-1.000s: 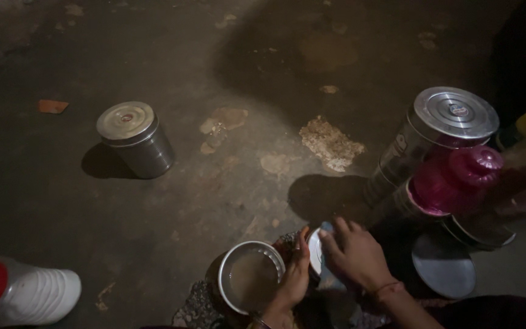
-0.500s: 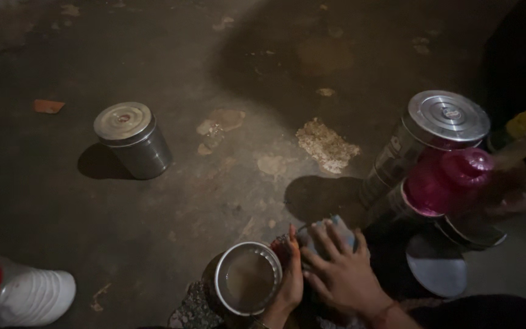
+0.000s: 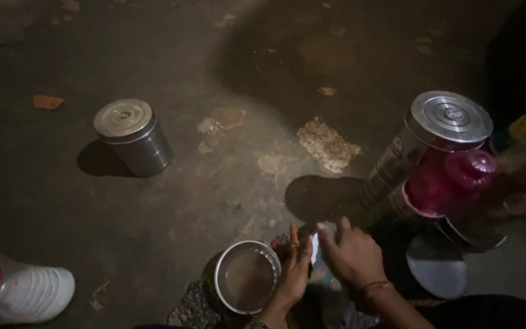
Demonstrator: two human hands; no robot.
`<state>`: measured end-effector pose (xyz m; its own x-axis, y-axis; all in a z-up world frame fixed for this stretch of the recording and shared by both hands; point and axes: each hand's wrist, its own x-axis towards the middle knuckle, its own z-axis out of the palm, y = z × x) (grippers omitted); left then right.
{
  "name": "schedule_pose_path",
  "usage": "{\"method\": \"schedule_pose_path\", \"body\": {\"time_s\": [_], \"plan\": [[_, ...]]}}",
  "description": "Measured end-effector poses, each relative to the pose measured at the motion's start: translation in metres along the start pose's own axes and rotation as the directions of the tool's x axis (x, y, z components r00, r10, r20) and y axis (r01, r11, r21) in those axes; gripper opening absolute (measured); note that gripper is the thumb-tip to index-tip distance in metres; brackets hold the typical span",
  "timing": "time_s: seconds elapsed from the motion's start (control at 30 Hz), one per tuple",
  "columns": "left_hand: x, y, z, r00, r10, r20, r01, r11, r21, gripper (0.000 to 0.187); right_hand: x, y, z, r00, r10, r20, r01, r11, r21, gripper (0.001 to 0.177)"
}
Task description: The person sits on the floor and wipes the exterior of several metal containers using a cloth. They handle each container one at a time, wiping the sides and lids, then place them back on the floor.
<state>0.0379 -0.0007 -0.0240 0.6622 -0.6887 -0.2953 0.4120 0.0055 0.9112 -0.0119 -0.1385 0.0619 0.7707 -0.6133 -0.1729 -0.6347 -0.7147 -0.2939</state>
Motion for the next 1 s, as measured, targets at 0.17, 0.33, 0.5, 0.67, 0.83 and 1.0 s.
{"method": "schedule_pose_path", "body": {"time_s": [0.17,0.33,0.5,0.67,0.83,1.0], "plan": [[-0.01,0.005,0.008,0.998,-0.028,-0.063,0.041,0.978,0.206,0.081,-0.009,0.039,0.018,0.974,-0.135,-0.182,0.141,0.99,0.02,0.047],[-0.001,0.004,0.004,0.995,0.074,-0.073,-0.053,0.963,0.264,0.073,-0.03,0.075,0.001,0.987,0.14,-0.081,-0.117,0.963,0.242,0.043],[0.0,-0.001,-0.003,0.988,0.141,-0.056,-0.122,0.958,0.259,0.067,-0.041,0.116,-0.026,0.95,0.289,-0.119,-0.221,0.89,0.399,0.047],[0.003,-0.003,-0.003,0.989,0.149,-0.016,-0.141,0.962,0.232,0.061,-0.08,0.088,0.023,0.907,-0.031,-0.421,0.276,0.798,0.535,0.048],[0.007,-0.019,-0.012,0.965,0.261,0.034,-0.262,0.944,0.199,0.059,-0.078,0.035,0.05,0.699,-0.692,-0.178,0.65,0.72,-0.244,0.066],[0.016,-0.032,-0.024,0.987,0.16,0.032,-0.162,0.982,0.1,0.053,-0.061,0.018,0.024,0.672,-0.717,-0.185,0.666,0.694,-0.273,0.07]]}}
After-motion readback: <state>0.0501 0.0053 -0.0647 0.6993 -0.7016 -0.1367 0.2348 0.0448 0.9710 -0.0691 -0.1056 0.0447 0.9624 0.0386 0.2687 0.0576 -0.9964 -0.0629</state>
